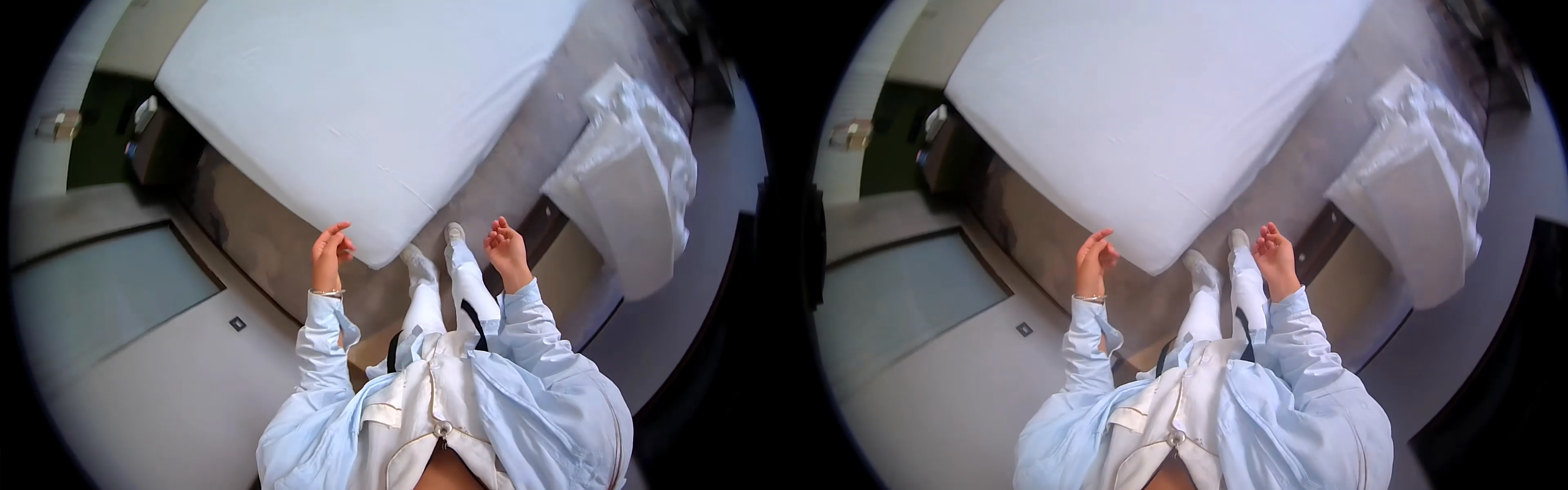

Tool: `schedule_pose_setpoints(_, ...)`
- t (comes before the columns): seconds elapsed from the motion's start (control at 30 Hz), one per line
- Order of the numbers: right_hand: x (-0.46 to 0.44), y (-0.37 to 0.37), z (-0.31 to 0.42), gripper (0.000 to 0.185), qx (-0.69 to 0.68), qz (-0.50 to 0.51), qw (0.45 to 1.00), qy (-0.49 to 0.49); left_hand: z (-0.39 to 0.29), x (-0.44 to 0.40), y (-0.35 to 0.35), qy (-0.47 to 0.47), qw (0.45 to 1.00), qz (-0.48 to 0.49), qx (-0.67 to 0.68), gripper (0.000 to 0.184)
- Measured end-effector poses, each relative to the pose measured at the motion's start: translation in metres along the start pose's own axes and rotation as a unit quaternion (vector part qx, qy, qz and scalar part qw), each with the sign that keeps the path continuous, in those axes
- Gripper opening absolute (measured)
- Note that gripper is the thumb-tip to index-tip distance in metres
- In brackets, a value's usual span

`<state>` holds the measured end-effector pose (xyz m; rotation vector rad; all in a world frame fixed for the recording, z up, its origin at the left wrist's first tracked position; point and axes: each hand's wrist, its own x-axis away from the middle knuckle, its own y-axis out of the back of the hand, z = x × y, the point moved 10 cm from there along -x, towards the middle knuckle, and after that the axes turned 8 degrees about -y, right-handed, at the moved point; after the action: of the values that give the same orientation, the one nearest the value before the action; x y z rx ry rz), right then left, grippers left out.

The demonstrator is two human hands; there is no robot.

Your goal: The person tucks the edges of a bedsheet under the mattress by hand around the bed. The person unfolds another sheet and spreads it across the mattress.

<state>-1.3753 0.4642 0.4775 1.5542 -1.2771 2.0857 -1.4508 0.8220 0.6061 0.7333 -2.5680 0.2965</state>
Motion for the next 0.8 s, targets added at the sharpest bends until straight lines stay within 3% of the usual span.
schedule_pose_setpoints(0.07, -0.008, 0.052, -0.006, 0.026, -0.017, -0.002, 1.0, -0.019, 0.028, -0.023, -0.028, -0.036, 0.998, -0.009, -0.056, 0.025)
schedule_pose_setpoints(0.2, -0.02, 0.102, -0.023, 0.021, -0.026, -0.057, 0.998, -0.017, 0.089, -0.044, -0.098, -0.054, 0.981, 0.105, -0.155, 0.028)
schedule_pose_setpoints(0.23, -0.032, 0.116, -0.019, 0.021, -0.032, -0.069, 0.997, -0.019, 0.092, -0.036, -0.126, -0.125, 0.917, 0.15, -0.348, 0.029)
schedule_pose_setpoints(0.27, -0.048, 0.127, -0.017, 0.026, -0.031, -0.058, 0.997, -0.032, 0.101, -0.028, -0.155, -0.192, 0.807, 0.193, -0.524, 0.031)
schedule_pose_setpoints(0.33, -0.067, 0.131, -0.016, 0.033, -0.014, -0.054, 0.997, -0.049, 0.138, -0.018, -0.164, -0.162, 0.794, 0.226, -0.54, 0.034)
schedule_pose_setpoints(0.4, -0.079, 0.119, -0.004, 0.032, 0.007, -0.046, 0.998, -0.041, 0.154, -0.006, -0.173, -0.213, 0.71, 0.277, -0.612, 0.036)
schedule_pose_setpoints(0.57, -0.107, 0.107, 0.058, 0.027, 0.074, 0.026, 0.996, 0.046, 0.213, 0.008, -0.167, -0.163, 0.683, 0.357, -0.616, 0.037)
schedule_pose_setpoints(0.67, -0.117, 0.13, 0.067, 0.028, 0.049, -0.008, 0.997, 0.063, 0.236, -0.001, -0.152, -0.18, 0.643, 0.386, -0.637, 0.05)
schedule_pose_setpoints(0.73, -0.119, 0.147, 0.065, 0.028, 0.025, -0.004, 0.997, 0.077, 0.238, -0.004, -0.148, -0.244, 0.633, 0.342, -0.65, 0.063)
schedule_pose_setpoints(0.77, -0.124, 0.161, 0.061, 0.028, 0.021, -0.015, 0.996, 0.085, 0.246, -0.009, -0.144, -0.263, 0.601, 0.327, -0.68, 0.076)
schedule_pose_setpoints(0.8, -0.124, 0.168, 0.057, 0.027, 0.02, -0.026, 0.995, 0.095, 0.252, -0.01, -0.142, -0.261, 0.599, 0.33, -0.682, 0.076)
